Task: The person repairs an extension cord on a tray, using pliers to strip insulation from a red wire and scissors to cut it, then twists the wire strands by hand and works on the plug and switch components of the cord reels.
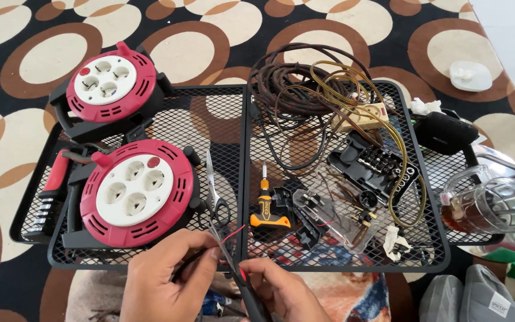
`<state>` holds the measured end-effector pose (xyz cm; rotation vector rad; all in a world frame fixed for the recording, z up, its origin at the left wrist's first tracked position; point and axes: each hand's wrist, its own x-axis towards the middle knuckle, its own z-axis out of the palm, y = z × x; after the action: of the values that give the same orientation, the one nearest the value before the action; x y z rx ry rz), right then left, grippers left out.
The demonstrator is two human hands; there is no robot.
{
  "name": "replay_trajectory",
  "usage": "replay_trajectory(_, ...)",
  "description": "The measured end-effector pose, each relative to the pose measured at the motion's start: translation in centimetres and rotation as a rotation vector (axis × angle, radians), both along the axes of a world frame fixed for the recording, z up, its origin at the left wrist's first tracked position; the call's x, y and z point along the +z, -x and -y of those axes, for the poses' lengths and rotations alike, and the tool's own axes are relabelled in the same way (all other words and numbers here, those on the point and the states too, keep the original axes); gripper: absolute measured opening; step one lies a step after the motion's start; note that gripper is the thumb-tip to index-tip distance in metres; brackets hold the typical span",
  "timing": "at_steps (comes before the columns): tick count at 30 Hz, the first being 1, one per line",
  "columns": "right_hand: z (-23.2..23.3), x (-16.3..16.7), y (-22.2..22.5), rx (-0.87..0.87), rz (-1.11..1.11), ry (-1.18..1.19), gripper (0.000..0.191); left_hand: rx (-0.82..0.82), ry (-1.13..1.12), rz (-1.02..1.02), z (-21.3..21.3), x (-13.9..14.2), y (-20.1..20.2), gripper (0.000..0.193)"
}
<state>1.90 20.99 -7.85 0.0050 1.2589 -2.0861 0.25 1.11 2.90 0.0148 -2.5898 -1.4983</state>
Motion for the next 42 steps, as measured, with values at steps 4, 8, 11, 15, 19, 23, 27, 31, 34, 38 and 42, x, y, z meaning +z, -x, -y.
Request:
replay_trajectory(4,0.2,0.3,0.0,0.027,-0.015,-0.037,0.05,0.005,-0.003,0.006,0.1,0.3,0.0,0.003)
replay_trajectory(8,0.2,0.5,0.0,0.025,-0.012,-0.017,0.049,-0.007,-0.009,-0.016,0.2,0.4,0.0,0.009)
replay_trajectory(11,0.1,0.4,0.2,0.042,-0.039,-0.038,0.048,-0.013,-0.029,-0.012,0.4,0.4,0.0,0.009)
replay_trajectory(15,0.2,0.4,0.1,0.057,-0.042,-0.091,0.047,-0.012,-0.05,0.002,0.7,0.2,-0.2,0.009)
replay_trajectory(19,0.2,0.7,0.2,0.035,0.047,-0.095,0.044,-0.033,-0.07,-0.02,0.9,-0.1,-0.2,0.01)
replay_trajectory(23,0.1,0.8,0.1,0.061,-0.014,-0.087,0.045,-0.032,-0.095,0.001,1.2,-0.1,-0.2,0.004)
replay_trajectory(27,0.2,0.7,0.0,0.064,-0.042,-0.049,0.045,-0.026,-0.089,0.031,1.5,0.0,-0.1,0.007)
replay_trajectory(31,0.1,0.8,-0.1,0.045,0.036,-0.015,0.042,-0.037,-0.081,0.043,1.5,0.1,-0.2,0.009)
replay_trajectory(34,0.0,1.1,-0.3,0.031,0.045,-0.032,0.041,-0.031,-0.113,0.057,1.3,0.0,-0.4,0.005)
replay_trajectory(38,0.0,1.4,-0.2,0.039,-0.021,-0.018,0.04,-0.033,-0.116,0.061,1.2,0.0,-0.4,0.009)
replay_trajectory(42,0.0,1.5,-0.2,0.051,-0.058,-0.033,0.041,-0.016,-0.107,0.073,1.1,-0.1,-0.5,0.009)
